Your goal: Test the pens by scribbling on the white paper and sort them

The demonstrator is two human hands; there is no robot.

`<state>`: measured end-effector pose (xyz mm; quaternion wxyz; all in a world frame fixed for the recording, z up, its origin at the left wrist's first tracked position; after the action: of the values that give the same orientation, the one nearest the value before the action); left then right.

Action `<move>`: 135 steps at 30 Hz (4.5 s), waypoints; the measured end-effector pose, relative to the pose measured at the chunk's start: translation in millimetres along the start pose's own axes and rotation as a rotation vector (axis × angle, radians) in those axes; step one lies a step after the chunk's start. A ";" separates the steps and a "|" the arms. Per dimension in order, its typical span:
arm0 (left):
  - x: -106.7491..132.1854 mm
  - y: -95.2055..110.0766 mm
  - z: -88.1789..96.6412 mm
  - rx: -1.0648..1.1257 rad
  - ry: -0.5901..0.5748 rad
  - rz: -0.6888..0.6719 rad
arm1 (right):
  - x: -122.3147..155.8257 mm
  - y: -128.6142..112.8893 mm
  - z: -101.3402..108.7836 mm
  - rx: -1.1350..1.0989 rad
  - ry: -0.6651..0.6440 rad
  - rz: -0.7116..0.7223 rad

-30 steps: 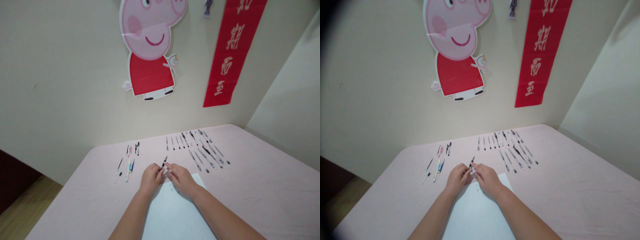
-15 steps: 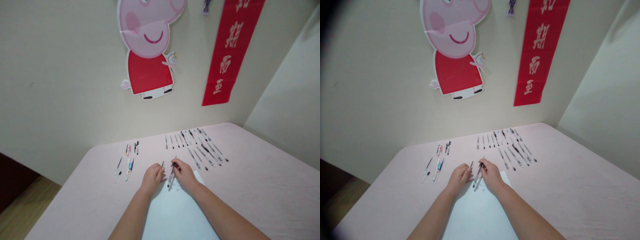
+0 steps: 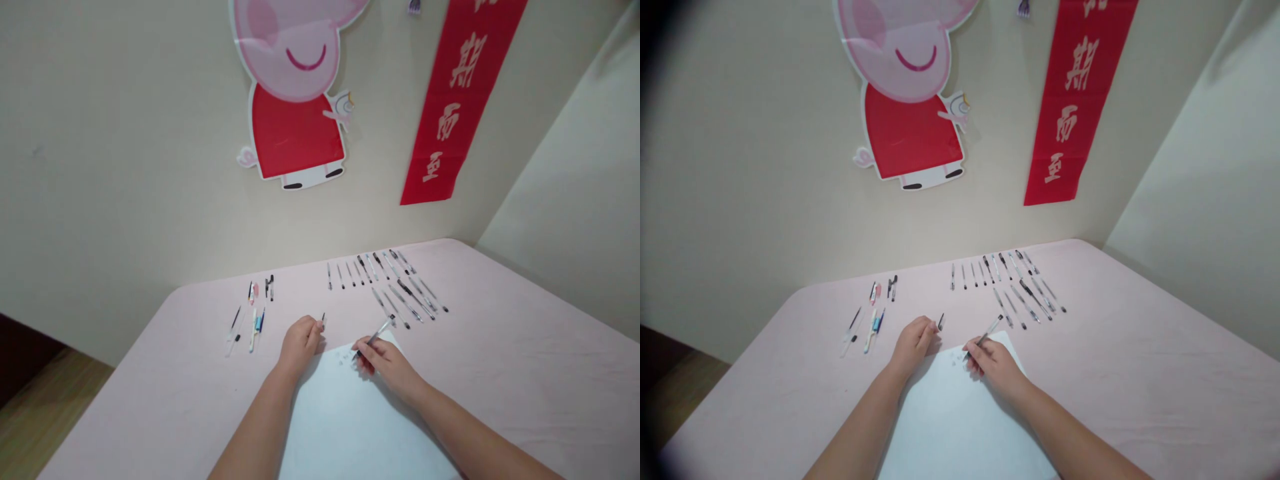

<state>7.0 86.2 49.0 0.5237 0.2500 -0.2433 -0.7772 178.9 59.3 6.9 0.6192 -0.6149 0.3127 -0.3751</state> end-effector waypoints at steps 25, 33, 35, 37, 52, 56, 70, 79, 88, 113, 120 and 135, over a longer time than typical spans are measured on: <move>73.9 98.3 -103.0 -0.369 -0.448 -0.107 | 21.1 -1.6 22.6 0.453 0.109 0.013; 71.2 89.9 -97.4 -0.294 -0.381 -0.081 | 20.9 -6.2 18.0 0.598 0.100 0.059; 70.6 90.2 -96.5 -0.291 -0.381 -0.087 | 21.3 -8.2 18.0 0.618 0.110 0.084; 70.5 91.4 -95.1 -0.299 -0.384 -0.088 | 21.9 -9.7 17.5 0.640 0.112 0.096; 71.2 92.5 -93.0 -0.336 -0.416 -0.046 | 22.8 -8.8 17.4 0.606 0.095 0.047; 70.7 92.4 -93.9 -0.335 -0.414 -0.050 | 23.2 -9.4 16.7 0.597 0.086 0.042; 71.1 95.7 -93.2 -0.365 -0.437 -0.052 | 23.4 -9.6 19.4 0.629 0.116 0.054; 71.3 95.4 -93.8 -0.366 -0.447 -0.046 | 22.7 -8.3 20.0 0.617 0.101 0.058; 71.3 94.2 -93.9 -0.357 -0.440 -0.041 | 23.0 -7.3 20.4 0.585 0.102 0.066; 72.3 95.0 -90.5 -0.326 -0.427 -0.013 | 22.4 -14.5 21.9 0.514 0.130 0.076; 61.6 90.2 -66.7 -0.221 -0.377 0.011 | 22.3 -18.5 25.5 0.487 0.173 0.106; -22.1 13.5 -15.9 -0.543 -0.102 0.400 | 23.8 -21.2 23.0 0.433 0.118 0.209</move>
<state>33.8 100.5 48.6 0.7005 0.0095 -0.0975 -0.7069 209.2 52.1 30.8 0.7526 -0.4092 0.3228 -0.4023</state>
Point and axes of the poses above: each hand's wrist, its own x-axis away from the middle knuckle, its own z-axis out of the back of the hand, y = z × x, the point moved 9 cm from there along -x, towards the middle knuckle, and after that the axes turned 13 degrees about -y, right-handed, at the moved point
